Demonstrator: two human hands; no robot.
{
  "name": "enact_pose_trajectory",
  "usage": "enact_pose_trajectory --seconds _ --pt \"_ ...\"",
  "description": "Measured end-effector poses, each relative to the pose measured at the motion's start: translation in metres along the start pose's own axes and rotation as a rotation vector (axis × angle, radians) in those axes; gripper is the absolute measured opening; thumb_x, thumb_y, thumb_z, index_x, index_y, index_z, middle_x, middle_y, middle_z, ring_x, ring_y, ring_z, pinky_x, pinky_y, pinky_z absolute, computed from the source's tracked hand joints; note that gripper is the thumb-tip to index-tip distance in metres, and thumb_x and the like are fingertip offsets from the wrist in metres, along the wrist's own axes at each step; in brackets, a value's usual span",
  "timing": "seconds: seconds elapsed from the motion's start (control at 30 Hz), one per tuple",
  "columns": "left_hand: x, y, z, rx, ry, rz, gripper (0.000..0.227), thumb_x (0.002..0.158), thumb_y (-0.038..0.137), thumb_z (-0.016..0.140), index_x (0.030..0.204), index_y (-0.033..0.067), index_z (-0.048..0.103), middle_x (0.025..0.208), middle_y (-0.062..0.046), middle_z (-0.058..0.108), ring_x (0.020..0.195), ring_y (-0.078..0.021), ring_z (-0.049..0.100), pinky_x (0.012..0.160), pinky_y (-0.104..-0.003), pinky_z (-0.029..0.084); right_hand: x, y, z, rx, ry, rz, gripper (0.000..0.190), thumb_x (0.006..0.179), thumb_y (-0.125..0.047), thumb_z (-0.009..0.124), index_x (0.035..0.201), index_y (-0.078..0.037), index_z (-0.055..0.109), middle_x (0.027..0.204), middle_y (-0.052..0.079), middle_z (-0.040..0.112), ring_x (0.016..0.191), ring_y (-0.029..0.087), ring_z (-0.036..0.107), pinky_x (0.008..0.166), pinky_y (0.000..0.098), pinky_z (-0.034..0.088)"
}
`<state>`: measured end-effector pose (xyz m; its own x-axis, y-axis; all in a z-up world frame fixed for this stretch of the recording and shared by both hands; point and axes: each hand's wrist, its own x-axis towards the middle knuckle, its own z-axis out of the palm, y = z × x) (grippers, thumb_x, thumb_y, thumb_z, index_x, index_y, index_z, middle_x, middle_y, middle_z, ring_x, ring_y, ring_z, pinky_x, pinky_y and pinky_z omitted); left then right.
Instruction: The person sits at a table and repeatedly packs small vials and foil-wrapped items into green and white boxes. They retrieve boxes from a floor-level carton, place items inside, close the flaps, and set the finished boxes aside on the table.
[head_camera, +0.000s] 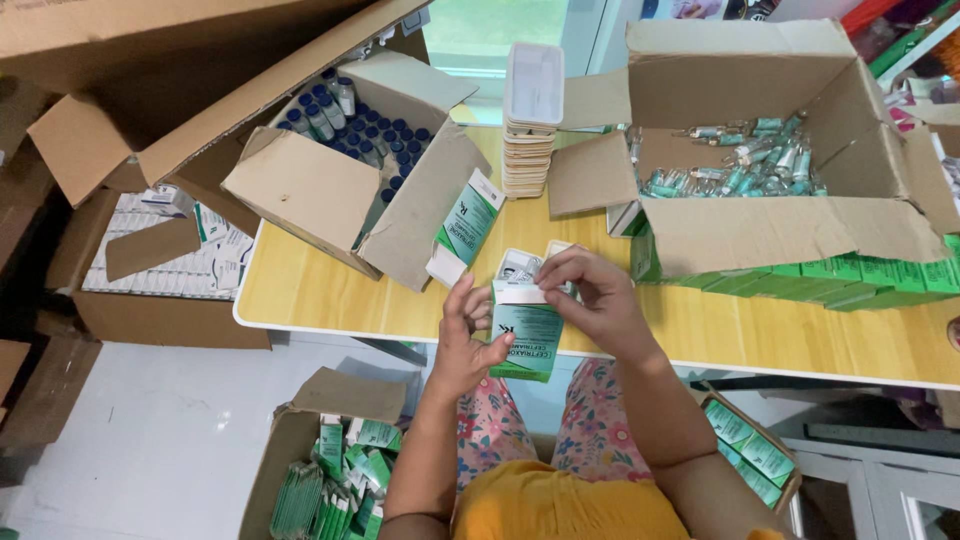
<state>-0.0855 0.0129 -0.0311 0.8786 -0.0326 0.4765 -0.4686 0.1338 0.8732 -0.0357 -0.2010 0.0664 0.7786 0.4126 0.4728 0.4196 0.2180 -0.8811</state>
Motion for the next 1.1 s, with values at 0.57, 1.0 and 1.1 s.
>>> enact_pose_trajectory --seconds 0.57,1.0,1.1 --pt "0.008 0.026 -0.005 0.283 0.017 -0.021 0.043 0.082 -0.002 0.075 0.122 0.0084 0.062 0.118 -0.007 0.067 0.081 -0.0106 0.054 0.068 -0.026 0.047 0.002 -0.017 -0.012 -0.447 -0.325 -0.073 0.037 0.096 -0.011 0.072 0.133 -0.012 0.071 0.141 0.01 0.046 0.136 0.03 0.045 0.115 0.0465 0.041" --pt "0.006 0.012 -0.019 0.193 0.38 0.032 0.062 0.096 0.022 0.082 0.133 0.0177 0.032 0.15 -0.016 0.037 0.139 -0.0288 0.041 0.117 -0.047 0.04 -0.005 0.042 0.014 -0.302 -0.012 0.248 0.051 0.092 -0.004 0.079 0.134 -0.011 0.05 0.129 0.006 0.061 0.125 0.022 0.062 0.105 0.0373 0.053" --pt "0.009 0.055 -0.03 0.722 0.258 0.169 0.081 0.081 0.032 0.086 0.142 0.0131 0.036 0.152 -0.021 0.033 0.145 -0.0395 0.037 0.121 -0.053 0.037 0.003 0.041 0.006 -0.723 -0.193 -0.235 0.05 0.08 0.007 0.072 0.125 -0.014 0.062 0.13 0.006 0.065 0.129 0.027 0.061 0.112 0.0403 0.05"
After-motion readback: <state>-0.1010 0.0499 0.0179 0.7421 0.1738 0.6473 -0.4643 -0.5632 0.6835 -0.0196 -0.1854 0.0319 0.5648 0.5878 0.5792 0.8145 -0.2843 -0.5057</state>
